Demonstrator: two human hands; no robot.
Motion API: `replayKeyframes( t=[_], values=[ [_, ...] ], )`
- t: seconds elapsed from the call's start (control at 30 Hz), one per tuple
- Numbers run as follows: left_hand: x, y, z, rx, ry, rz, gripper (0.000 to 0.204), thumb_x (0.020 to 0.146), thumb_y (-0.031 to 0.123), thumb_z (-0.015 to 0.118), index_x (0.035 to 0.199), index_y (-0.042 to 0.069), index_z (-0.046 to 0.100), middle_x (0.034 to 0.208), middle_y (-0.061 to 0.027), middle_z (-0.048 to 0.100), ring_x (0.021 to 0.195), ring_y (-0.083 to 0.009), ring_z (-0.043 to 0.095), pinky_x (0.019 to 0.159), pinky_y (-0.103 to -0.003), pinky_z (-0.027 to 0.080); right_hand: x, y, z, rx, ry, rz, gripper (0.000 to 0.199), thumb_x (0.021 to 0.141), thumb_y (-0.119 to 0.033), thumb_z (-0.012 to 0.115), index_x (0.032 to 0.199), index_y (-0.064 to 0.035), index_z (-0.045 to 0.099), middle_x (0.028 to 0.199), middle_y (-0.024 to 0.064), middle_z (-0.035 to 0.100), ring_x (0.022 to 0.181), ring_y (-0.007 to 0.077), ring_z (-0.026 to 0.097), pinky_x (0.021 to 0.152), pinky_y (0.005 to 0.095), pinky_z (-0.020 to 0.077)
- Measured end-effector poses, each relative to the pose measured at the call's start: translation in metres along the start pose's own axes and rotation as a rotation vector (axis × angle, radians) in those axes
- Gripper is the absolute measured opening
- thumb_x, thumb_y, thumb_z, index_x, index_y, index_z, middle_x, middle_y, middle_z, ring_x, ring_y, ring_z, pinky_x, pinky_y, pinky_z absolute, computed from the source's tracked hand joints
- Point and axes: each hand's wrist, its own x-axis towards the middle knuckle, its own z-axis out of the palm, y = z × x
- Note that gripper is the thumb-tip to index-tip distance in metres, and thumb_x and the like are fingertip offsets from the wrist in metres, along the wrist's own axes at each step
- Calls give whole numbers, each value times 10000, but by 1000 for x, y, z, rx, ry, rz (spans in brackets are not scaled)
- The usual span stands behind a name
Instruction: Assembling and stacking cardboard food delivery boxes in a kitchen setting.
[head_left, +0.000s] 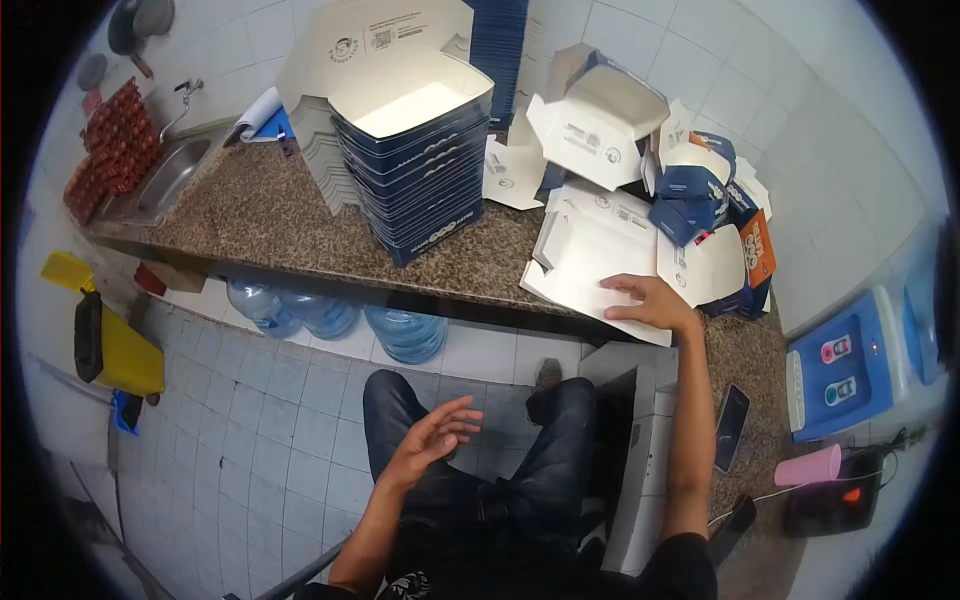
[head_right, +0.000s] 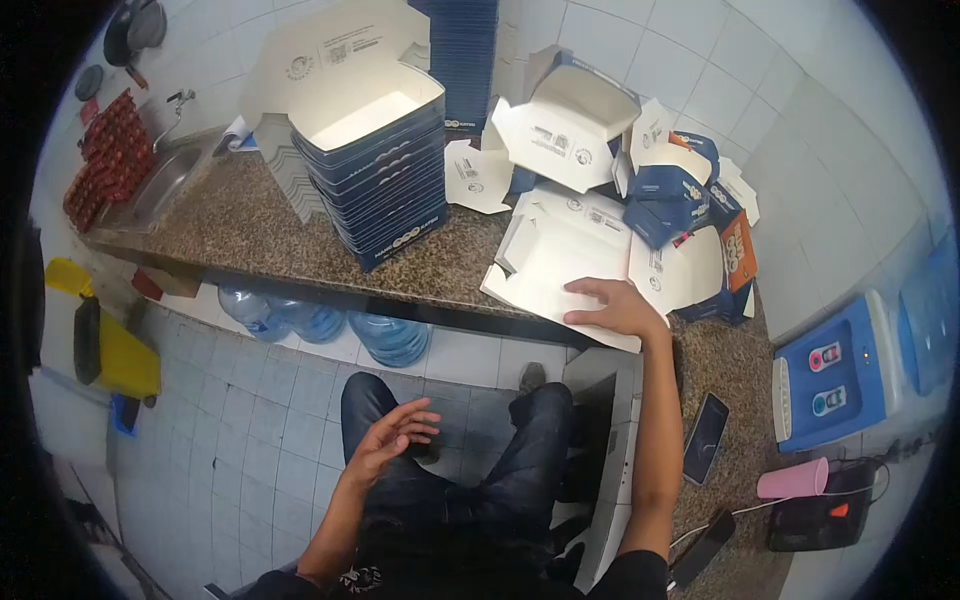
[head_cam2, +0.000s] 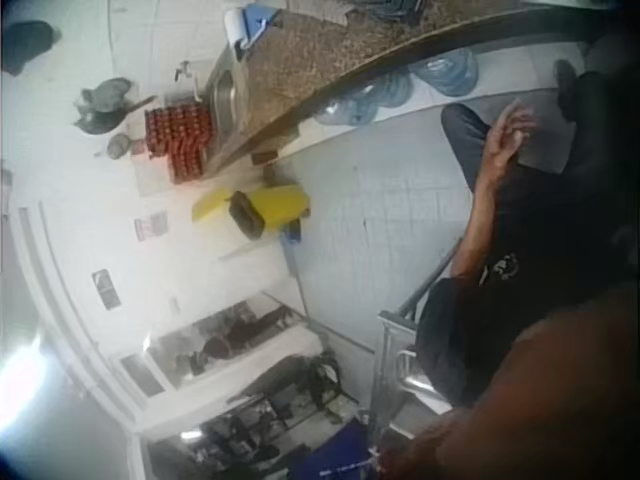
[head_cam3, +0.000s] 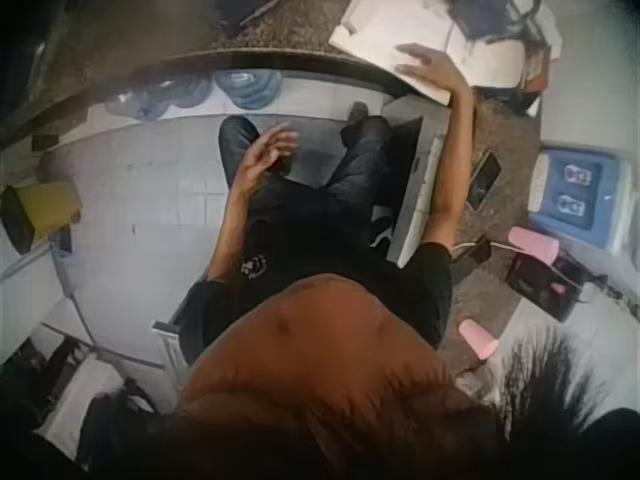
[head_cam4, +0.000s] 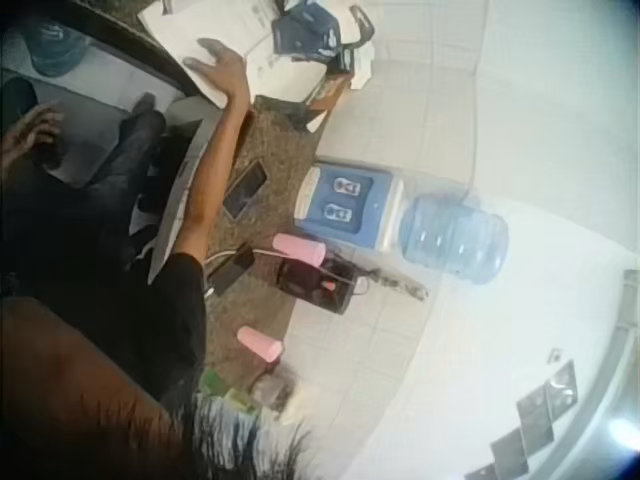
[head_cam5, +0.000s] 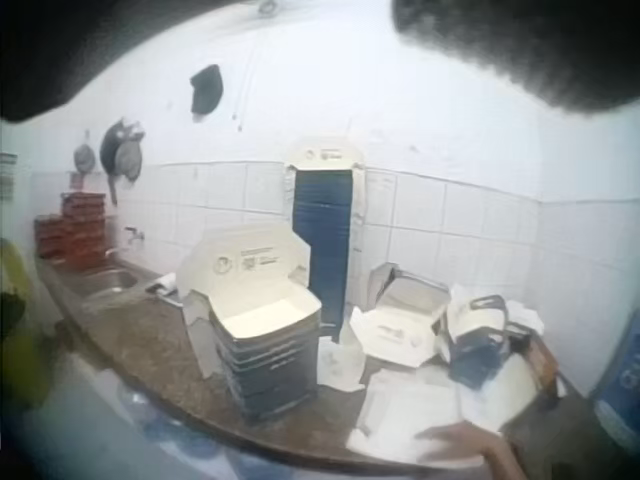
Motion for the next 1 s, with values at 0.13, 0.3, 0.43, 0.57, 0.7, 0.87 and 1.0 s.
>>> replayKeyframes(
  t=[0.13, 0.3, 0.43, 0.57, 0.7, 0.87, 1.0],
  values=[
    [-5, 7, -15, 42, 3, -56, 700, 956, 367, 644, 1513, 26, 391, 1371, -170, 565, 1216, -271, 579, 1031, -395, 448, 30, -6, 22, -148, 316, 24, 447, 884, -387, 762, 1166, -46, 695, 1044, 106, 739, 952, 193, 692, 857, 326, 546],
    [1, 3, 1, 61, -24, -55, 670, 953, 316, 658, 1499, 20, 409, 1354, -162, 572, 1200, -250, 578, 1026, -379, 447, 95, 14, -9, 231, 805, 284, 518, 929, -486, 673, 1133, -10, 692, 986, 103, 718, 835, 178, 661, 691, 319, 547],
    [-7, 5, -1, 90, 30, -24, 629, 959, 244, 647, 1499, 23, 411, 1345, -153, 573, 1208, -236, 567, 1033, -377, 441, 139, 25, -8, 1004, 610, 38, 569, 948, -522, 579, 1294, -71, 573, 1326, 106, 561, 1225, 223, 518, 927, 440, 505],
    [-9, 4, -8, 51, 76, -31, 611, 958, 214, 640, 1493, 22, 417, 1332, -147, 577, 1199, -233, 572, 1032, -376, 443, 153, 57, -15, 1546, 990, -474, 610, 981, -532, 506, 1370, -63, 524, 1449, 124, 472, 1376, 266, 405, 1038, 544, 403],
    [-21, 9, -17, 23, 147, -28, 550, 955, 112, 633, 1475, 52, 461, 1293, -115, 599, 1195, -209, 570, 1033, -350, 440, 137, -12, -31, 1629, 1079, -542, 453, 1009, -355, 574, 1336, -43, 534, 1354, 91, 557, 1284, 228, 504, 1035, 422, 428],
    [-17, 22, -26, 25, 191, 70, 651, 927, 135, 676, 1513, 73, 399, 1362, -124, 546, 1225, -218, 550, 1037, -375, 440, 81, -121, -3, 905, 829, -664, 323, 1016, -213, 607, 1271, -22, 551, 1155, 93, 652, 1030, 165, 637, 937, 339, 502],
    [11, 35, -10, -75, 353, 418, 1007, 737, 289, 892, 1543, 75, 329, 1470, -154, 443, 1322, -267, 476, 1055, -430, 430, -1, -189, 97, 17, 142, -481, 91, 866, -121, 671, 914, -46, 690, 838, 93, 708, 770, 224, 708, 696, 344, 534]
  ],
)
